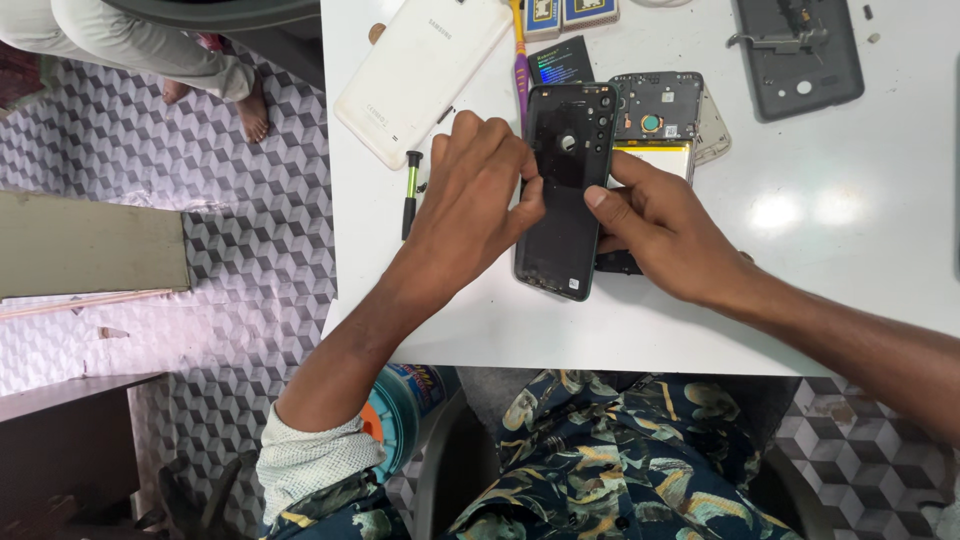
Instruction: The person uses a screwdriver to work on a disassembled phone and then uses a toothbrush to clean the interior and exterior of several phone bodies and a back cover. The person handles multiple phone parts and tools on a white table.
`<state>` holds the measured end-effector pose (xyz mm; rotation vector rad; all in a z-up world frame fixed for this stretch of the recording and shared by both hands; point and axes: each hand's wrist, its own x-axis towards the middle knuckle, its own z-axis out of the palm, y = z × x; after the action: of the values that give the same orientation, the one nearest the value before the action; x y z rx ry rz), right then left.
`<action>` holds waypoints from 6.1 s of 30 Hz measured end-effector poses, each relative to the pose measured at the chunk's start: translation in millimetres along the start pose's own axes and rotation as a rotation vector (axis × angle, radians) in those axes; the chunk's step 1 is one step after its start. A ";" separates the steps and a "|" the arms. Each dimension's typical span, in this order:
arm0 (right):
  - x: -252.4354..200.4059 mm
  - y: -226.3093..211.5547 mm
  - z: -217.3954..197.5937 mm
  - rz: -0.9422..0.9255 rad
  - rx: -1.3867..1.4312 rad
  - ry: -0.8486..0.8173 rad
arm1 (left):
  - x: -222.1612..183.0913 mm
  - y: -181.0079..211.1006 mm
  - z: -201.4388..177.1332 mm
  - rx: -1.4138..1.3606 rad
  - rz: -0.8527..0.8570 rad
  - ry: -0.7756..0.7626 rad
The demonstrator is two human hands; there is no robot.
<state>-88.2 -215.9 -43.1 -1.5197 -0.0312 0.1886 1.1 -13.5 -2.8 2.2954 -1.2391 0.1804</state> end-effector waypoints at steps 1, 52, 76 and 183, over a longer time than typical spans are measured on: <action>-0.2 -0.3 -0.1 -0.001 0.002 0.000 | 1.3 -0.5 0.8 0.007 0.006 0.000; -4.2 -2.9 1.1 -0.087 -0.073 0.040 | -13.6 -13.2 5.7 0.017 0.077 0.151; -4.5 -7.9 -15.7 -0.233 0.129 0.206 | -24.4 -65.2 -2.6 -0.048 -0.258 0.078; 9.9 -45.1 -48.8 -0.136 0.413 -0.168 | 52.2 -42.6 29.0 -0.114 -0.684 0.010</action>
<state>-67.1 -264.5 -1.8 -1.0828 -0.2164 0.1989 61.8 -47.8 -25.5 2.4631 -0.3909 -0.1206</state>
